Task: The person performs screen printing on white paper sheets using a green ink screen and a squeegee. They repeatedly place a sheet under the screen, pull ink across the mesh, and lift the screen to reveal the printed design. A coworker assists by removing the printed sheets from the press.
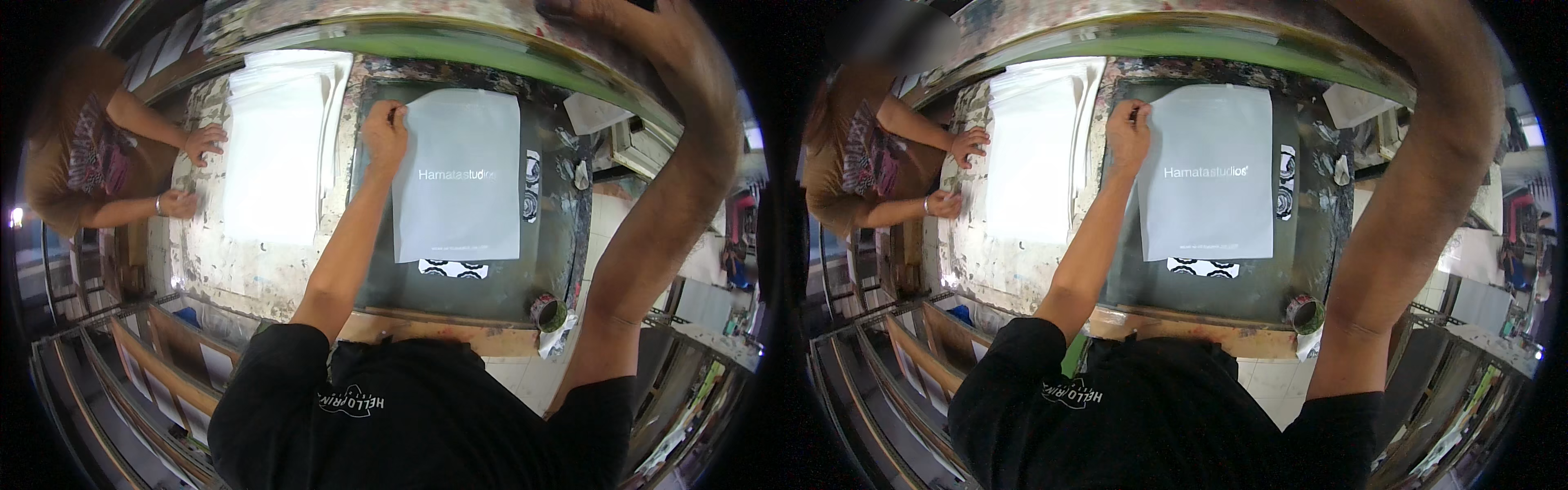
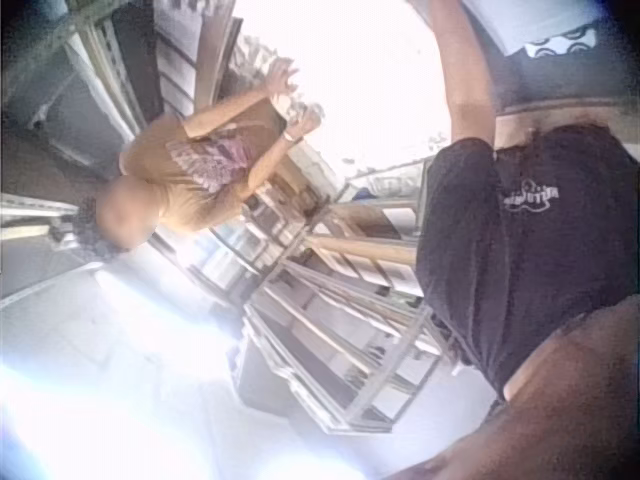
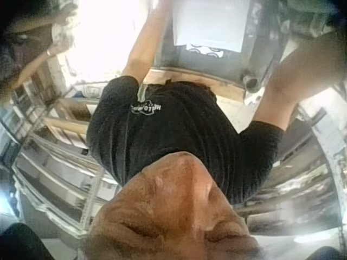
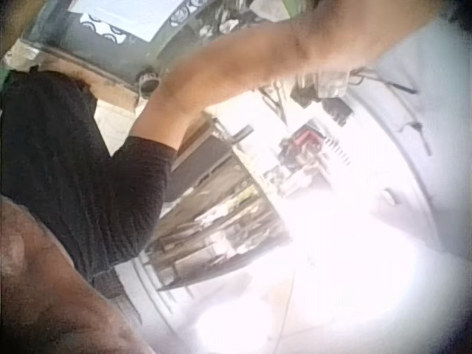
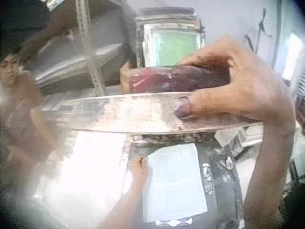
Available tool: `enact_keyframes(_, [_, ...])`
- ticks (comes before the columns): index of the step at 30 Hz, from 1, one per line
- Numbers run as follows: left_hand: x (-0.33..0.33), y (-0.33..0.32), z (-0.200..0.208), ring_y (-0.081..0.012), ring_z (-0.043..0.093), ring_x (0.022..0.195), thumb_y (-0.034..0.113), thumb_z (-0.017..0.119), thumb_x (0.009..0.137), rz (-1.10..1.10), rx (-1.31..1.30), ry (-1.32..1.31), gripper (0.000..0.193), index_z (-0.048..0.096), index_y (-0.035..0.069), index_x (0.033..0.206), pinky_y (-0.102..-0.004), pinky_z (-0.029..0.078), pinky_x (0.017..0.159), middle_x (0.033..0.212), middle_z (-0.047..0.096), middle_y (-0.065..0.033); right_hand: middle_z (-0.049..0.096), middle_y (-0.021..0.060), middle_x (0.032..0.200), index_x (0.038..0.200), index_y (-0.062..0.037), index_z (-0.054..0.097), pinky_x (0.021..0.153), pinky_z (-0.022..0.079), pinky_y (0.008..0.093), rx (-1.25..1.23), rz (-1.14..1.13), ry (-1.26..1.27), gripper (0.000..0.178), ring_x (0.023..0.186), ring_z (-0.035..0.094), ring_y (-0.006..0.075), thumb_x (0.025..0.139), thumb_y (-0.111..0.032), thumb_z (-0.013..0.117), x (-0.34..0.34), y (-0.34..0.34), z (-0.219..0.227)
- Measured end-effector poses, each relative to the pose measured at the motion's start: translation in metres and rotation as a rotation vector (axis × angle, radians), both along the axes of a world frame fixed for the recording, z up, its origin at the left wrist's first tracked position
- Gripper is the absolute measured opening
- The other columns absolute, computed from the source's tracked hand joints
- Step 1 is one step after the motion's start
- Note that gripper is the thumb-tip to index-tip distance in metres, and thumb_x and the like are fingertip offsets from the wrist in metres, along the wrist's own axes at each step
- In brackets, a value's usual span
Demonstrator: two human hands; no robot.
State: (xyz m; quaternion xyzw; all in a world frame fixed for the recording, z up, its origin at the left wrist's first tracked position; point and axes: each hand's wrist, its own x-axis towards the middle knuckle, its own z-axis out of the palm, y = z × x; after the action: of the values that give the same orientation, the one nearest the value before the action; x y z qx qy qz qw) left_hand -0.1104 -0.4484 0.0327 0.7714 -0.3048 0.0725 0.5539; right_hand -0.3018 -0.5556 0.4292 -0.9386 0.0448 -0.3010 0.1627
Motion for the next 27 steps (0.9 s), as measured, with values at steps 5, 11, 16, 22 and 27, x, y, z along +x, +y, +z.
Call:
enact_keyframes(5, [0.032, 0.081, 0.034, -0.0226, 0.062, 0.068, 0.008, 0.069, 0.093, 0.156, -0.107, 0.14, 0.009, 0.068, -0.001, 0.095, -0.0349, 0.051, 0.064, 0.084, 0.068, -0.0129, 0.071, 0.0157, 0.117, 0.131, -0.0049, 0.066, 0.099, 0.051, 0.0369, 0.147, -0.11, 0.098, 0.065, 0.106, 0.068, 0.0242, 0.075, -0.034, 0.083, -0.015, -0.054, -0.008])
enact_keyframes(11, [0.08, 0.222, 0.025, -0.0165, 0.061, 0.069, 0.009, 0.068, 0.094, 0.429, -0.103, 0.099, 0.01, 0.069, -0.001, 0.095, -0.0308, 0.05, 0.065, 0.086, 0.068, -0.0087, 0.062, 0.018, 0.136, 0.142, -0.0067, 0.058, 0.112, 0.045, 0.0409, 0.131, -0.142, 0.215, 0.076, 0.124, 0.061, 0.0285, 0.077, -0.038, 0.081, -0.004, -0.047, -0.006])
enact_keyframes(16, [0.117, 0.349, 0.001, -0.0173, 0.06, 0.07, 0.013, 0.067, 0.096, 0.699, 0.027, -0.115, 0.015, 0.069, -0.002, 0.099, -0.0318, 0.051, 0.066, 0.088, 0.07, -0.01, 0.066, 0.0226, 0.129, 0.14, -0.0033, 0.059, 0.109, 0.047, 0.043, 0.07, -0.12, 0.159, 0.073, 0.12, 0.064, 0.0336, 0.079, -0.036, 0.081, -0.004, -0.055, -0.013])
enact_keyframes(22, [0.104, 0.379, 0.042, -0.035, 0.058, 0.113, 0.021, 0.078, 0.085, 1.109, 0.476, -0.584, 0.03, 0.071, 0.0, 0.105, -0.0501, 0.044, 0.096, 0.115, 0.067, -0.0154, 0.066, 0.0245, 0.128, 0.139, -0.0007, 0.059, 0.11, 0.047, 0.0445, 0.077, -0.085, 0.148, 0.081, 0.119, 0.065, 0.0359, 0.075, -0.044, 0.083, -0.006, -0.055, -0.015])
enact_keyframes(27, [0.038, 0.28, 0.036, -0.026, 0.059, 0.108, 0.029, 0.084, 0.076, 0.405, 0.525, -0.503, 0.028, 0.077, 0.017, 0.101, -0.0456, 0.041, 0.092, 0.105, 0.067, -0.0021, 0.066, 0.0246, 0.127, 0.139, -0.0003, 0.059, 0.111, 0.046, 0.0437, 0.079, -0.078, 0.162, 0.077, 0.118, 0.065, 0.0343, 0.077, -0.039, 0.082, -0.007, -0.055, -0.012])
